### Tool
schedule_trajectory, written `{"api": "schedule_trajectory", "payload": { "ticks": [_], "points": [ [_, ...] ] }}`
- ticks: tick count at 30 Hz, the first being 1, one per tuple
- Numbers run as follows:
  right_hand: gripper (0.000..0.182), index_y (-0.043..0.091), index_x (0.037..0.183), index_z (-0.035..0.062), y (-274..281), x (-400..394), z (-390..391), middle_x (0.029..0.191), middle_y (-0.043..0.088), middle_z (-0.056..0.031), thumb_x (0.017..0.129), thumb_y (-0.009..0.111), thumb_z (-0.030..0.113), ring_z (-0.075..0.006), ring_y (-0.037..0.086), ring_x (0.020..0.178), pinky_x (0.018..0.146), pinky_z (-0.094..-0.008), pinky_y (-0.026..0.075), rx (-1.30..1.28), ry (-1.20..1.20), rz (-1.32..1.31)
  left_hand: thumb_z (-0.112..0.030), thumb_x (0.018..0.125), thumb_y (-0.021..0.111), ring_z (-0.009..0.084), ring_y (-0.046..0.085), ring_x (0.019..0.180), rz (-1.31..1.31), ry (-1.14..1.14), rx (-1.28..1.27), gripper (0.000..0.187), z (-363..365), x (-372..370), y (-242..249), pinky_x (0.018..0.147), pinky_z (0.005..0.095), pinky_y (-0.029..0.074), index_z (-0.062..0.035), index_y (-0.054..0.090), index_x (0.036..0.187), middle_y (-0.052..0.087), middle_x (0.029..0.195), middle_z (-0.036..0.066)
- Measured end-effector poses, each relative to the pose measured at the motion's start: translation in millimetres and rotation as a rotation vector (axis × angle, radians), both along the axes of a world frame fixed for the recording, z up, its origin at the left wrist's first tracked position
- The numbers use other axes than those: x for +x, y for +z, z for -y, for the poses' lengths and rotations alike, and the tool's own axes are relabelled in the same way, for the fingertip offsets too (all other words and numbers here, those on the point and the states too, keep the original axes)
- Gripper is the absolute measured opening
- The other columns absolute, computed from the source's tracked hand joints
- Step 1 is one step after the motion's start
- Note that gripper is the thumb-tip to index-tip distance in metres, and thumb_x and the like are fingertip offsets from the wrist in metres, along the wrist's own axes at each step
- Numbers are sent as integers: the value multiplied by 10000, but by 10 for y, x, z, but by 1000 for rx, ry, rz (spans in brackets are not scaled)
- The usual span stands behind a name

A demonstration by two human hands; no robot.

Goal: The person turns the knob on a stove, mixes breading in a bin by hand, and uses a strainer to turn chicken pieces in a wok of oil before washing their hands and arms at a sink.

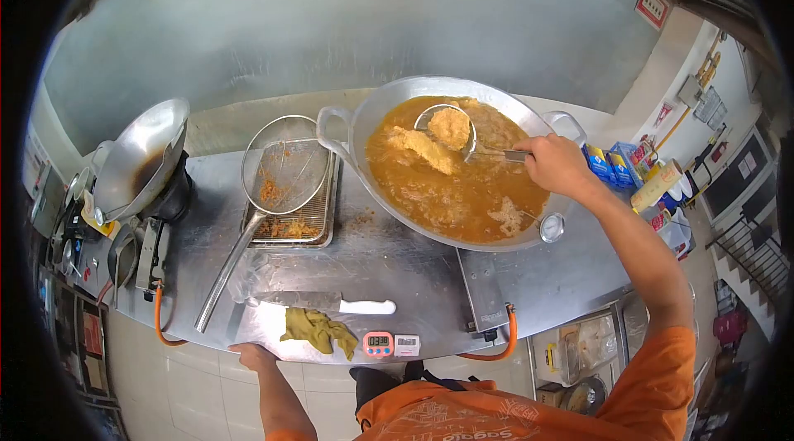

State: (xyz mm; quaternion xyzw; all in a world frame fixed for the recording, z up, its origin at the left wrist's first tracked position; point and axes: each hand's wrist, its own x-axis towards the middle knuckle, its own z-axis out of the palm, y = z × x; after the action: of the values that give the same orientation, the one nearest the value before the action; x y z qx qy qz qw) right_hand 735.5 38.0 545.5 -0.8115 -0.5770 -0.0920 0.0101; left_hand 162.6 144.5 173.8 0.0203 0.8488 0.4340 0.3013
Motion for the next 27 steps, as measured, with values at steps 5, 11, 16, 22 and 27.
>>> {"api": "schedule_trajectory", "payload": {
  "ticks": [5, 11, 16, 22, 27],
  "points": [
    [287, 669, 1021, 98, -24, -3, 155, 705, 640, -180, 777, 520, 110, -341, 622, 655, 642, -441, 501, 31, 59, 131, -609, 899, 210, 455, 483, 1114, 0, -7, -7, 866, 22, 49, 100, 960, 495, 398, 179, 456, 1164, 471, 1220, 332],
    [273, 669, 1003, 105, -92, 1, 305, 641, 623, -161, 757, 553, 113, -307, 619, 599, 552, -420, 485, 0, 75, 283, -606, 898, 209, 462, 475, 1122, 0, -25, 3, 869, 38, 35, 73, 968, 500, 391, 185, 445, 1170, 465, 1221, 340],
    [280, 668, 1009, 115, -85, 24, 416, 650, 626, -158, 751, 558, 112, -307, 622, 603, 558, -419, 489, 1, 38, 271, -619, 893, 207, 471, 475, 1114, -22, -18, -12, 891, 12, -26, -63, 972, 504, 385, 198, 462, 1139, 471, 1209, 348],
    [294, 666, 1012, 100, 16, 100, 506, 735, 649, -176, 744, 545, 85, -328, 643, 696, 633, -431, 512, 26, -43, 183, -625, 892, 186, 476, 483, 1100, -7, -32, 33, 904, 52, 35, 13, 965, 508, 385, 200, 482, 1114, 492, 1176, 355],
    [281, 668, 1007, 107, 39, 142, 640, 760, 649, -176, 778, 505, 91, -350, 624, 727, 695, -457, 498, 81, -50, 75, -623, 892, 192, 477, 479, 1105, -41, -52, -2, 899, 19, -41, -103, 962, 513, 388, 198, 483, 1115, 486, 1189, 351]
  ]
}}
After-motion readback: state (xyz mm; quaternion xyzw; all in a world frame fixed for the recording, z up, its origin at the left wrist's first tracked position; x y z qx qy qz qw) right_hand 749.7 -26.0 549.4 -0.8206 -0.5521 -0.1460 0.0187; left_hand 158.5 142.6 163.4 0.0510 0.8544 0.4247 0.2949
